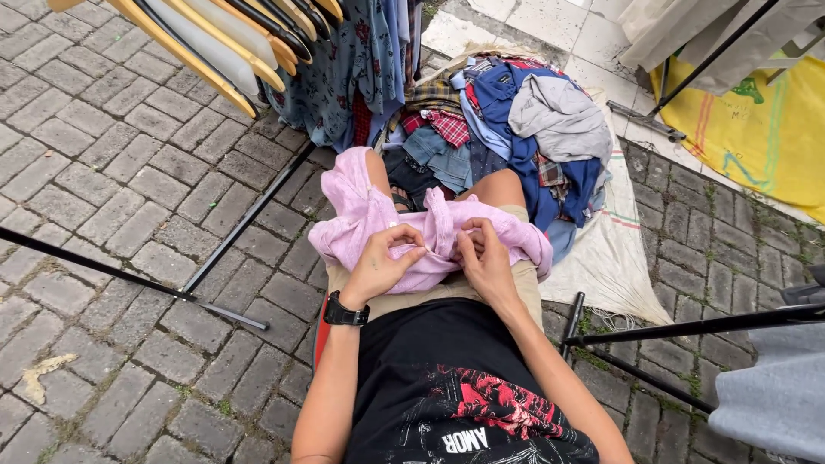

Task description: The person sits on a low stool and buttons a pink shirt on their lap. They then place the shirt on a wooden hanger, continue buttoning it, and hang it on a nearby clothing rack.

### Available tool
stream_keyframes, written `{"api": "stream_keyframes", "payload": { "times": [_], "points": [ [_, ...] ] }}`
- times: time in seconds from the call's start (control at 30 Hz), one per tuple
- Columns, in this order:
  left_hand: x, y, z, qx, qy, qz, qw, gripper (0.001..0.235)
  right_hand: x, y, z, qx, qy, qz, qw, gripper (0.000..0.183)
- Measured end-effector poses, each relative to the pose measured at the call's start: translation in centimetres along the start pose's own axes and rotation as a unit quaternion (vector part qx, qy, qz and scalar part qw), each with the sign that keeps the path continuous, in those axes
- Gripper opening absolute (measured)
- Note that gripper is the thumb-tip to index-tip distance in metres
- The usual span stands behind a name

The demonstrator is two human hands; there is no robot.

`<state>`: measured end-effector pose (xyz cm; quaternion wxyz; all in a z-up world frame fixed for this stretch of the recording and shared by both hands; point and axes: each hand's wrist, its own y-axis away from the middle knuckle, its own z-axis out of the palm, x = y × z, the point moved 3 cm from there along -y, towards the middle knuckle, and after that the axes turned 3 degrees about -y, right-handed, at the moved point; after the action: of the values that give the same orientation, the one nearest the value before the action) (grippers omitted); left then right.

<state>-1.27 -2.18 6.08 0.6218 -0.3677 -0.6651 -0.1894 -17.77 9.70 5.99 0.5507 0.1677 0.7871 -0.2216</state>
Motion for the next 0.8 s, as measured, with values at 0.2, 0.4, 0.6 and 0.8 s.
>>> {"api": "stream_keyframes", "payload": {
  "times": [0.2,0.4,0.6,0.8],
  "points": [
    [5.0,1.0,-1.4,-0.053,-0.033,0.024,0.998,0.034,-0.5,0.9,1.0,-0.049,0.225,-0.113,0.967,0.013],
    [3.2,1.4,-1.1,-0.039,-0.091,0.072,0.992,0.033,1.1,0.0,0.4,-0.061,0.210,-0.193,0.957,0.007],
    [5.2,2.3,-1.3,-0.031,-0.139,0.120,0.983,0.029,-2.5,1.0,0.8,-0.123,0.206,-0.158,0.958,0.012],
    [7.0,3.1,-1.3,-0.069,-0.150,0.129,0.978,0.025,1.4,-0.2,0.3,-0.027,0.208,-0.118,0.971,0.012]
  ]
}}
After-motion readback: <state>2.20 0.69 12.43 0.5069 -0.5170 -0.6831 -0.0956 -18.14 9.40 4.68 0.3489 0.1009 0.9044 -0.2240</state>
